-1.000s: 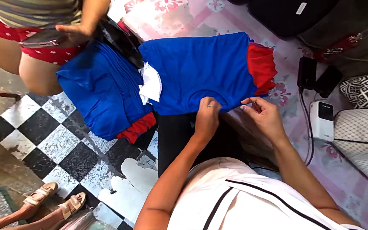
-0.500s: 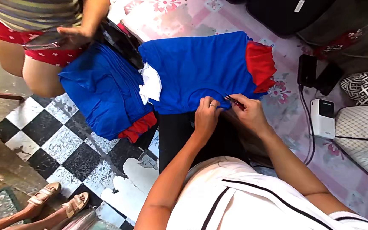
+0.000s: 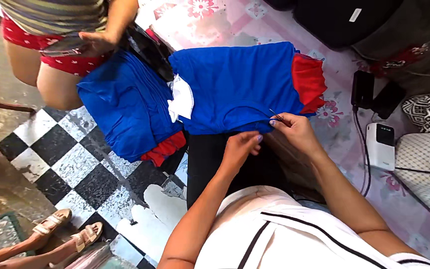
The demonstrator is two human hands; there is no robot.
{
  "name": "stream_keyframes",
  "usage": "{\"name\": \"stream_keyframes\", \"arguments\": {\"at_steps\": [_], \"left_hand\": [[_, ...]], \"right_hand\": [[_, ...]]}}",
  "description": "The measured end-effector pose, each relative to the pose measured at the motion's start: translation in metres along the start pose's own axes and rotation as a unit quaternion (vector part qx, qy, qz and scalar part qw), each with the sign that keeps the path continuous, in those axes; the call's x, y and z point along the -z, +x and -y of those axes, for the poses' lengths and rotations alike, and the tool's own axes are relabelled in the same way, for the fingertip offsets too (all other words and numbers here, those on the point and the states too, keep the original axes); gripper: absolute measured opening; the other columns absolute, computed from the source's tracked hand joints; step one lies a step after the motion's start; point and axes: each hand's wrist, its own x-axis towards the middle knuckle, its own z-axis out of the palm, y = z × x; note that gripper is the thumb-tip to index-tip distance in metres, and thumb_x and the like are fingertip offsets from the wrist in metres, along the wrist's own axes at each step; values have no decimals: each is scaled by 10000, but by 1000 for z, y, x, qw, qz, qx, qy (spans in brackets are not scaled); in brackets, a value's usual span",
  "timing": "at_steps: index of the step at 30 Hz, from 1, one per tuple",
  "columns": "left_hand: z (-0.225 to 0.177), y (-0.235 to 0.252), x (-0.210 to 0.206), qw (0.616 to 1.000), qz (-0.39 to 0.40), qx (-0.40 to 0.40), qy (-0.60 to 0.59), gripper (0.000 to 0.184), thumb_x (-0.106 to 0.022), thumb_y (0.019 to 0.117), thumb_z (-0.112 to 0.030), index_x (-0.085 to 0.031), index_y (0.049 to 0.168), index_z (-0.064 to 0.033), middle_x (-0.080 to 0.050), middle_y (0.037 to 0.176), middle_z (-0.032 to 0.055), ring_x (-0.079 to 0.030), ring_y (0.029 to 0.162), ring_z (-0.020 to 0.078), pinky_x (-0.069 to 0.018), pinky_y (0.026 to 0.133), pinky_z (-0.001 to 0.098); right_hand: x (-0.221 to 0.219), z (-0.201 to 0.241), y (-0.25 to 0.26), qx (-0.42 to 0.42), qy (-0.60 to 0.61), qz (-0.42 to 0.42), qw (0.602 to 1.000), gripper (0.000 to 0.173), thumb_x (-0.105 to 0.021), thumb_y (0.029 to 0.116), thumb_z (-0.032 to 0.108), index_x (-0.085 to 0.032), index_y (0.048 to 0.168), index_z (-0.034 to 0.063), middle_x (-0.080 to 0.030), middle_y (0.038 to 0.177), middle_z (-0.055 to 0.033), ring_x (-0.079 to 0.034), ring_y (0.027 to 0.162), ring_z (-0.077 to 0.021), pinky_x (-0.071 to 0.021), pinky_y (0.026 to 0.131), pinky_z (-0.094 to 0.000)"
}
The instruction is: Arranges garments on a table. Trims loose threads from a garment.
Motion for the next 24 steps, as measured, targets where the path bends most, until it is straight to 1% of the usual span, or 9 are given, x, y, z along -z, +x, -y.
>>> {"name": "stream_keyframes", "arguments": {"at_steps": [2, 3, 6, 9, 11, 14, 17, 20, 24], "left_hand": [[-3, 18, -14, 990, -57, -16, -130, 239, -626, 1003, -70, -624, 1193, 74, -713, 972, 101, -710, 788, 136, -616, 765, 316], [-1, 28, -20, 985, -75, -26, -153, 197, -655, 985, -61, -635, 1136, 65, -718, 930, 94, -712, 764, 140, -619, 758, 322], [8, 45, -28, 978, -119, -60, -158, 98, -721, 933, -33, -691, 896, 54, -708, 686, 48, -663, 556, 89, -589, 585, 252], [10, 43, -28, 977, -121, -70, -162, 81, -698, 945, -9, -680, 890, 48, -680, 657, 33, -634, 522, 71, -566, 533, 221], [11, 37, -24, 978, -115, -70, -161, 76, -673, 958, 3, -670, 893, 44, -684, 652, 32, -643, 517, 73, -569, 524, 220], [17, 28, -10, 991, -80, -69, -83, 73, -673, 961, -16, -667, 917, 42, -703, 694, 34, -678, 575, 78, -592, 581, 231], [17, 22, 6, 994, -87, -61, 35, 129, -710, 949, -73, -716, 1012, 39, -723, 797, 51, -671, 637, 67, -583, 627, 237], [3, 23, 5, 980, -126, -105, 113, 355, -772, 920, -193, -666, 1165, 41, -650, 858, 88, -613, 664, 116, -559, 626, 283], [-4, 34, -6, 963, -119, -186, 156, 172, -741, 939, -124, -714, 918, 44, -673, 717, 85, -623, 588, 107, -561, 604, 281]], "right_hand": [[2, 4, 2, -26, 34, 15, 999, 122, -673, 998, 159, -737, 1017, 57, -633, 728, 17, -496, 594, -1, -426, 571, -191], [4, 5, 3, -37, 48, 25, 998, 121, -668, 1001, 156, -735, 1007, 55, -624, 720, 21, -492, 589, -1, -422, 565, -192], [3, 5, 4, -23, 37, 17, 999, 85, -715, 966, 153, -741, 977, 73, -645, 738, 17, -514, 594, -18, -435, 563, -210], [-2, 4, 3, 90, -79, -8, 993, 208, -721, 955, 165, -785, 1146, 110, -775, 951, -62, -709, 774, -165, -574, 725, -429], [-8, 3, 4, 142, -118, -15, 983, 185, -699, 956, 129, -798, 1111, 104, -775, 915, -89, -723, 752, -228, -565, 690, -503], [-7, 12, 10, 80, -91, 5, 993, 138, -658, 998, 132, -768, 1043, 61, -726, 833, -74, -644, 695, -161, -527, 669, -388], [-2, 20, 13, -31, 11, 53, 998, 151, -636, 1023, 166, -730, 997, 51, -604, 720, -10, -481, 593, -54, -409, 567, -246], [1, 22, 16, -85, 95, 83, 988, 141, -640, 1017, 157, -708, 973, 42, -540, 656, 25, -411, 505, -9, -349, 474, -180], [-1, 22, 17, -99, 157, 86, 979, 117, -649, 1002, 130, -699, 926, 57, -518, 614, 55, -384, 468, 12, -328, 448, -154]]}}
